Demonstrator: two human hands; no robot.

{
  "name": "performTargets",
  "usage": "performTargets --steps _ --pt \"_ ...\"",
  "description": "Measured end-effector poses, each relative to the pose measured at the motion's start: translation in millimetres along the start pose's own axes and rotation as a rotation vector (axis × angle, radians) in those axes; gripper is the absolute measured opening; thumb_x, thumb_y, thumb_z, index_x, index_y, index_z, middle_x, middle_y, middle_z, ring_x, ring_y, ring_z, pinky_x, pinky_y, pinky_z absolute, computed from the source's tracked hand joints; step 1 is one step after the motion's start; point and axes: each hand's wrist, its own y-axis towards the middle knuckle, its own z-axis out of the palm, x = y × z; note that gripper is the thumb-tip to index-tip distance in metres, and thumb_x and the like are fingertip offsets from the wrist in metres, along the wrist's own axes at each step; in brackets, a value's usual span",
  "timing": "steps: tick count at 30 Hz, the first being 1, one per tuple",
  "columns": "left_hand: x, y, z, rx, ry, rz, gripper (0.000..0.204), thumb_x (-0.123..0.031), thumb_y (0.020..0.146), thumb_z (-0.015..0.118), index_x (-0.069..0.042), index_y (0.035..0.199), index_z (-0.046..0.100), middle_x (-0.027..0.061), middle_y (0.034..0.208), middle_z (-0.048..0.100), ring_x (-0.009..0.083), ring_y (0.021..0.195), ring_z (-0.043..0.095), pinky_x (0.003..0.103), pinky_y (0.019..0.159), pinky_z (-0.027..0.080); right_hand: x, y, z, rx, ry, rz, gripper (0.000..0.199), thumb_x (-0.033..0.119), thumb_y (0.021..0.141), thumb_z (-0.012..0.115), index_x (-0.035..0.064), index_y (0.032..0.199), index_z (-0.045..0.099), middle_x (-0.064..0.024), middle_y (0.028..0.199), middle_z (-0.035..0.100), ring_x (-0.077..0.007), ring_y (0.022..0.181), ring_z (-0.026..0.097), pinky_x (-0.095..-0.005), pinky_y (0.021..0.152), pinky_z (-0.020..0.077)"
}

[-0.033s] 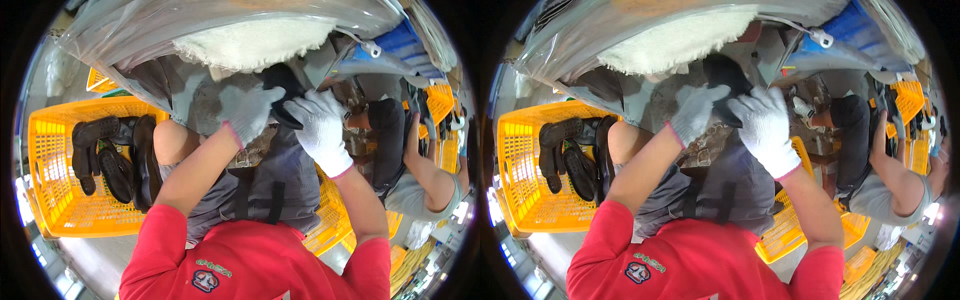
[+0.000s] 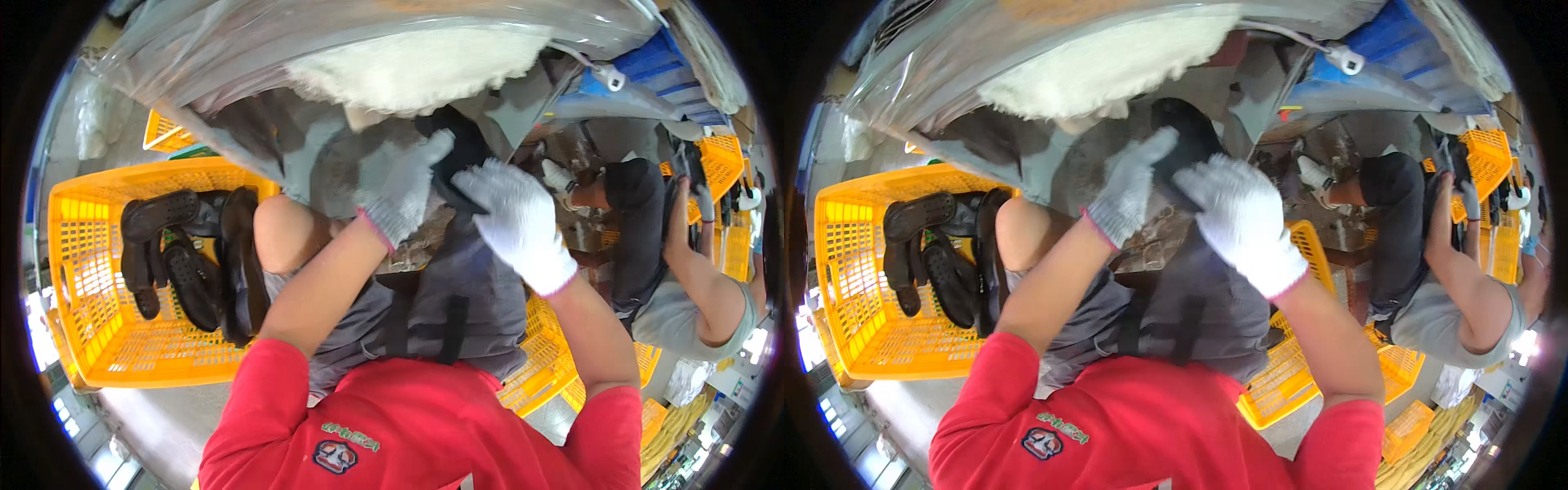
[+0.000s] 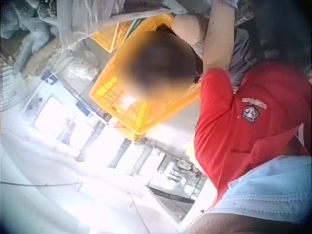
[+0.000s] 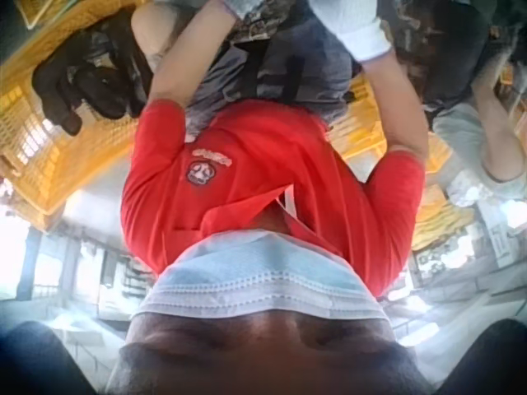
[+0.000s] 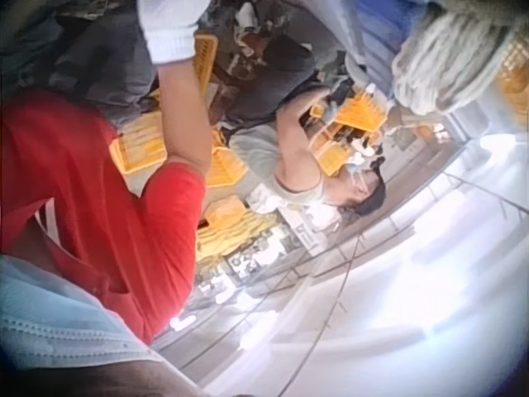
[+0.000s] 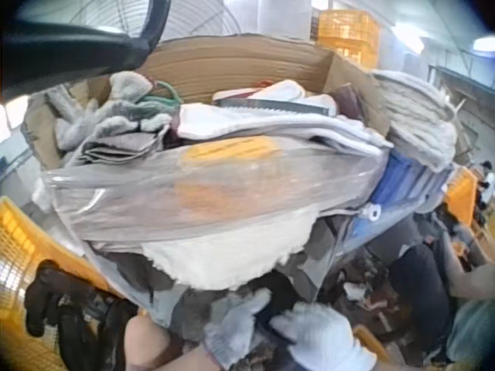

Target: The person repeatedly picks dark shoes from a pile on the floor and places them into a yellow plastic basket. The person handles the shoes one at a time, turning them over and arranging them inside the basket.

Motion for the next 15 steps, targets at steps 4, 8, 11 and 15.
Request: performTargets --steps 4,8,11,15 --pt "-11 -20 -24 0.185 -0.373 0.118 0.055 -0.052 0.111 0.058 -0.004 0.136 0.062 0.0145 0.128 0.07 0.032 0.115 0.07 0.05 0.099 0.06 51 -21 35 -0.111 0.228 -0.097 0.054 0.012 0.08 0.083 0.007 0.133 0.075 -0.0166 0.13 0.077 -0.0336 0.113 0.076 -0.0446 0.101 0.0607" --pt "-16 11 -64 -0.158 -0.183 0.324 0.057 -0.055 0.106 0.065 -0.004 0.131 0.063 0.013 0.121 0.072 0.0315 0.105 0.072 0.044 0.092 0.061 46 -2 97 -0.214 0.341 0.214 0.041 0.022 0.094 0.08 0.0043 0.131 0.076 -0.018 0.109 0.079 -0.0348 0.1 0.078 -0.0419 0.087 0.0632" --pt "-9 30 -82 -0.203 0.226 0.374 0.059 -0.057 0.102 0.07 -0.004 0.127 0.063 0.012 0.115 0.073 0.0312 0.098 0.073 0.04 0.086 0.061 37 63 96 -0.374 0.326 0.261 0.035 0.039 0.1 0.072 0.0042 0.106 0.078 -0.0154 0.086 0.076 -0.0381 0.082 0.076 -0.0479 0.071 0.061" --pt "4 22 -74 -0.249 0.45 0.503 0.057 -0.055 0.103 0.069 -0.004 0.129 0.064 0.0121 0.118 0.073 0.0311 0.101 0.072 0.04 0.088 0.06 38 100 63 -0.134 0.392 0.317 0.048 0.049 0.088 0.077 0.0036 0.103 0.077 -0.0195 0.089 0.074 -0.0368 0.088 0.075 -0.0447 0.081 0.0589"
